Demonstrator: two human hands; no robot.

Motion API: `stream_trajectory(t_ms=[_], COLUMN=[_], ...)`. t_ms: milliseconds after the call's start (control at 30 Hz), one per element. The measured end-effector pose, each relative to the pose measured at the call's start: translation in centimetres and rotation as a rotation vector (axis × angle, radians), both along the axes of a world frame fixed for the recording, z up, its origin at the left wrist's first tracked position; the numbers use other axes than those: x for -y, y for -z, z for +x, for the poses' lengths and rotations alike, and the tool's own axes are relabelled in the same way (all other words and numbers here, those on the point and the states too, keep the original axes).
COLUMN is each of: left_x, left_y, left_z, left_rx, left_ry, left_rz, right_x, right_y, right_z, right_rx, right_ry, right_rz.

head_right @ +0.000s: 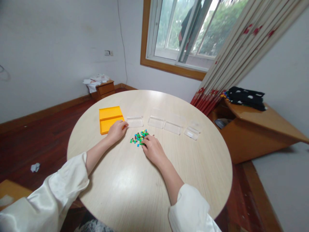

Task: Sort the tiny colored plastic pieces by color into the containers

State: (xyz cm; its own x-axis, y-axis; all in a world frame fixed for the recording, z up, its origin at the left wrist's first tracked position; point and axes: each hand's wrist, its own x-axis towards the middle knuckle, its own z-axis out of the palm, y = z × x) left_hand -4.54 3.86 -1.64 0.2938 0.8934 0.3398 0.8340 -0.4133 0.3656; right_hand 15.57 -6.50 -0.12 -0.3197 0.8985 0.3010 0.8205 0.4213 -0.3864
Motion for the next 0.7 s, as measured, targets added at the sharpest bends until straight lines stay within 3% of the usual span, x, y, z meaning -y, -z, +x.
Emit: stream_trajectory(t_ms=[400, 533, 700], left_x=[0.4, 0.0, -0.6], left_y=[-0.4, 0.0, 0.5], left_z=[0.2, 0.2, 0.0], left_rx=[0.016, 0.044, 0.140], left_ry=[-0.021, -0.020, 0.008], left_rz=[-0.004, 0.005, 0.084], right_x=[0.0, -0.1, -0.4], right_y=[-0.2, 0.0, -0.1], right_z=[-0.2, -0.3, -0.5], right_rx=[-0.031, -0.268, -0.704], right_ry=[0.027, 0.109, 0.215], right_rz=[0.031, 0.022, -0.146])
